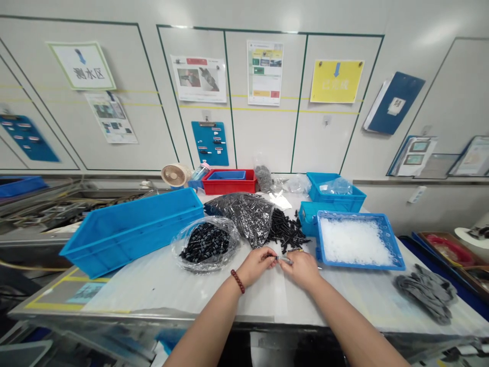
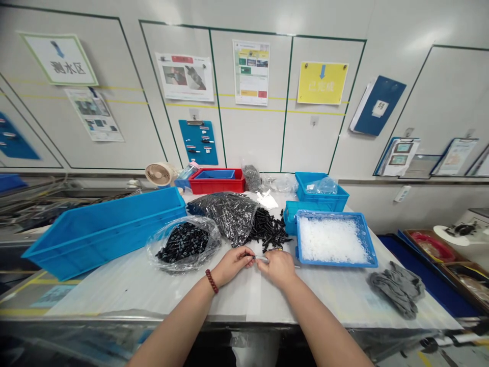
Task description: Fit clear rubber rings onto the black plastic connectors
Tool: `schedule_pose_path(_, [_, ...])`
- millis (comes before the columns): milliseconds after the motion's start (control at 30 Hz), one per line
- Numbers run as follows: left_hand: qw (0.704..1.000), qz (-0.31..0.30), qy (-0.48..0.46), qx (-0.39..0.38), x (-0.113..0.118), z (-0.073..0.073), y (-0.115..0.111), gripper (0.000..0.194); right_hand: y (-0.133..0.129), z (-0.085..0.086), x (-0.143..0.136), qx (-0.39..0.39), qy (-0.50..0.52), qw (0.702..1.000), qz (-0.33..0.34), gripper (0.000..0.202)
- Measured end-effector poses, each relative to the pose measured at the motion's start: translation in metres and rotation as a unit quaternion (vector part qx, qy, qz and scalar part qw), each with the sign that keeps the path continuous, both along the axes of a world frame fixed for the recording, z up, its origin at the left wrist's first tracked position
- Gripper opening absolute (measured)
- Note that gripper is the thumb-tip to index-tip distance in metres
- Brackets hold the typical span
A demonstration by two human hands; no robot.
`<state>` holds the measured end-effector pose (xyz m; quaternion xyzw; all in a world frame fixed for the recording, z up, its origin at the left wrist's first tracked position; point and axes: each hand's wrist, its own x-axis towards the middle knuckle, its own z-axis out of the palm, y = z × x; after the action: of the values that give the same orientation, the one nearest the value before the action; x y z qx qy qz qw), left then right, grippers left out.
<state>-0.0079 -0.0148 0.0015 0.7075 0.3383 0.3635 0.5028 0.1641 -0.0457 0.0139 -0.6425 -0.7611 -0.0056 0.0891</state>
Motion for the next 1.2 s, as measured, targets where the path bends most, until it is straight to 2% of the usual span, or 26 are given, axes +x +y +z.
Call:
schedule_pose_path(233, [1.000, 0.022, -0.005, 0.002, 0.001, 0.000, 0.000, 0.010, 0.002, -0.006, 0.001, 0.013, 0.018, 0.999, -0.022, 0.035])
schedule_pose_path(367, [0.998, 0.059, -0.015, -0.003, 0.000, -0.001, 0.002, 0.008, 0.005, -0.008, 0.004, 0.028, 0.046, 0.998, -0.038, 0.027])
schedule_pose_path(467, [0.995, 0.099, -0.030, -0.008, -0.001, -0.004, 0.007, 0.009, 0.007, -0.008, 0.007, 0.050, 0.063, 0.997, -0.023, 0.018])
schedule_pose_path(600, [0.987, 0.152, -0.044, -0.007, -0.001, -0.006, 0.012, 0.011, 0.011, -0.011, 0.011, 0.085, 0.110, 0.990, 0.019, 0.027])
schedule_pose_path(733, [0.983, 0.177, -0.029, 0.027, 0.000, 0.005, 0.006, 0.012, 0.014, -0.017, 0.014, 0.113, 0.211, 0.970, 0.044, 0.036])
schedule_pose_path(833, [0.984, 0.162, -0.001, 0.069, 0.007, 0.022, -0.006, 0.011, 0.014, -0.019, 0.015, 0.131, 0.283, 0.949, 0.052, 0.035])
schedule_pose_path(900, [0.984, 0.150, 0.008, 0.092, 0.014, 0.033, -0.012, 0.019, 0.014, -0.018, 0.014, 0.123, 0.321, 0.936, 0.077, 0.031])
schedule_pose_path(967, [0.989, 0.133, -0.009, 0.067, 0.023, 0.042, -0.015, 0.029, 0.014, -0.016, 0.014, 0.107, 0.339, 0.929, 0.107, 0.029])
schedule_pose_path(1033, [0.993, 0.107, -0.051, -0.003, 0.030, 0.046, -0.013, 0.033, 0.014, -0.015, 0.013, 0.089, 0.313, 0.938, 0.116, 0.026])
schedule_pose_path(1200, [0.982, 0.061, -0.115, -0.134, 0.038, 0.047, -0.004, 0.037, 0.014, -0.016, 0.013, 0.071, 0.214, 0.972, 0.066, 0.023])
